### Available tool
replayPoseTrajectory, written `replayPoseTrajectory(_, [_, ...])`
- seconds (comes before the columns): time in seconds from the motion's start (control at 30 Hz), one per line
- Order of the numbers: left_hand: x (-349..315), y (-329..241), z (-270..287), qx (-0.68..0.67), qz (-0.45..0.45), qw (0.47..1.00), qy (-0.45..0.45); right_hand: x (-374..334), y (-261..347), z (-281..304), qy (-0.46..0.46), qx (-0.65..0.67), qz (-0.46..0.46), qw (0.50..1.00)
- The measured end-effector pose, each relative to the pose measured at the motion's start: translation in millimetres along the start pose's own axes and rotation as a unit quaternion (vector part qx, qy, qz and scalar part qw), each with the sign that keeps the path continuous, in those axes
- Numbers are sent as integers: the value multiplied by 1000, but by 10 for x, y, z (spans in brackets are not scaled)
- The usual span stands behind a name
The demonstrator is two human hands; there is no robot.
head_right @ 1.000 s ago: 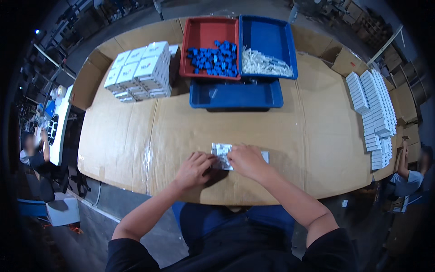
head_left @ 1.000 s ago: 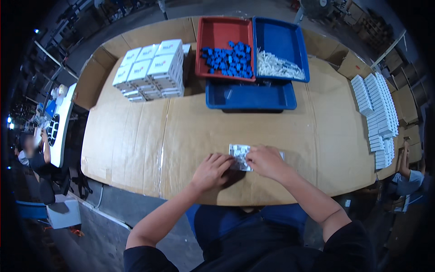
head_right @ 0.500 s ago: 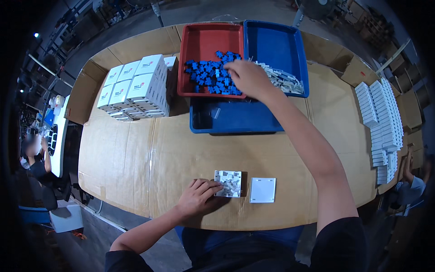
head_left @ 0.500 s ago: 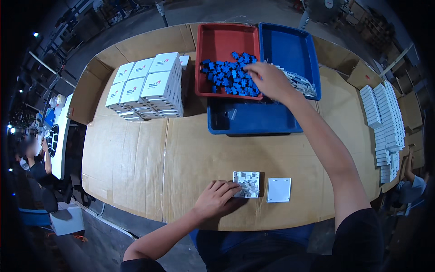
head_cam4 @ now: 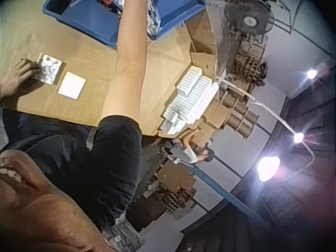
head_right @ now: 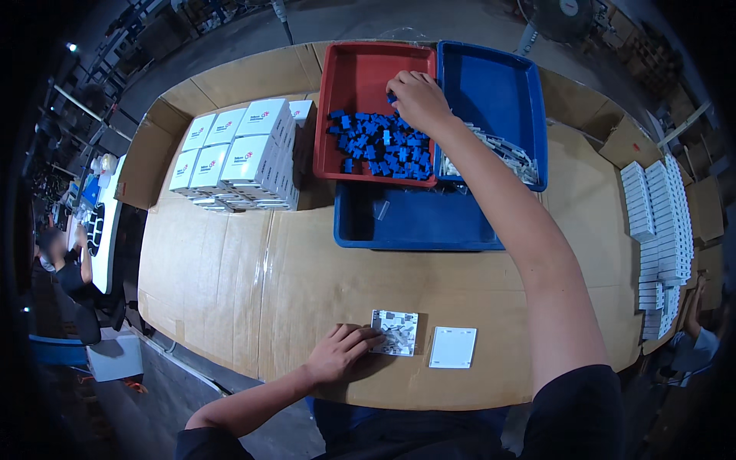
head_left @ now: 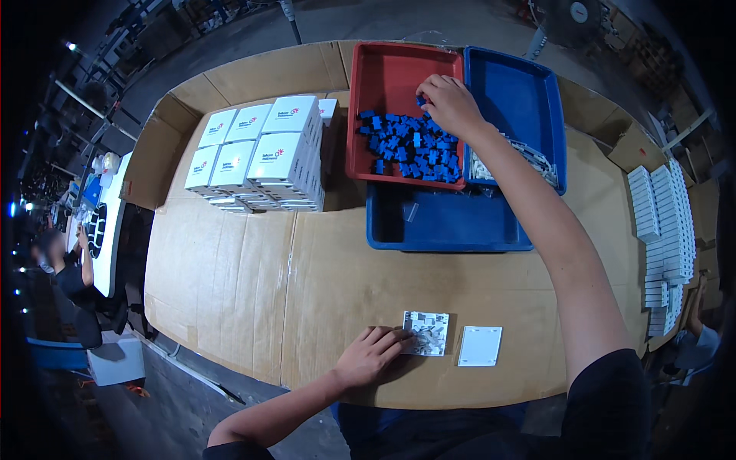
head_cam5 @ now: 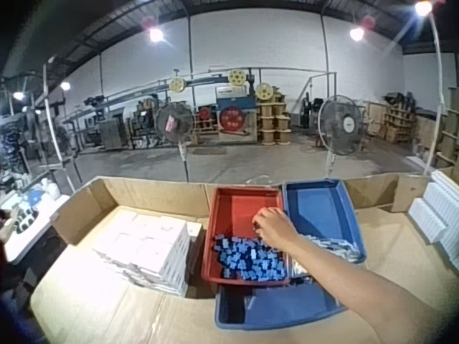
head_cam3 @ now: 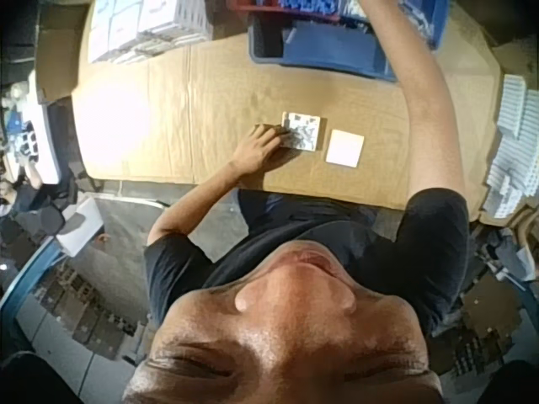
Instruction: Packing electronic device components and small parts into a white product box.
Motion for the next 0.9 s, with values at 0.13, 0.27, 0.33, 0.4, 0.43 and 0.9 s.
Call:
replayPoseTrajectory(0.13, [56, 0, 22, 10, -12, 1000, -2, -107, 2, 239, -99, 64, 28, 993])
replayPoseTrajectory(0.27, [53, -80, 55, 12, -21, 998, -59, -427, 455, 1075, -356, 76, 129, 923])
replayPoseTrajectory(0.33, [112, -106, 0, -18, -30, 994, -102, -725, 595, 1400, -392, 82, 140, 905])
replayPoseTrajectory(0.4, [60, -199, 10, -11, -27, 994, -109, -1033, 807, 1689, -421, 72, 149, 892])
replayPoseTrajectory(0.43, [45, -236, 13, -15, -17, 993, -116, -1228, 859, 1765, -408, 103, 118, 900])
replayPoseTrajectory(0.9, [30, -114, -47, -110, 38, 974, -196, -3704, 2055, 1216, -89, 777, -457, 423])
Point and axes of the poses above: each hand's wrist, its own x-axis towards the middle knuckle, its own z-axis out of the back of the hand, y = z × x, the point moved 1 cm from there along x, towards the middle knuckle, and after that the axes turned 9 degrees about -x, right-handed, at the moved point
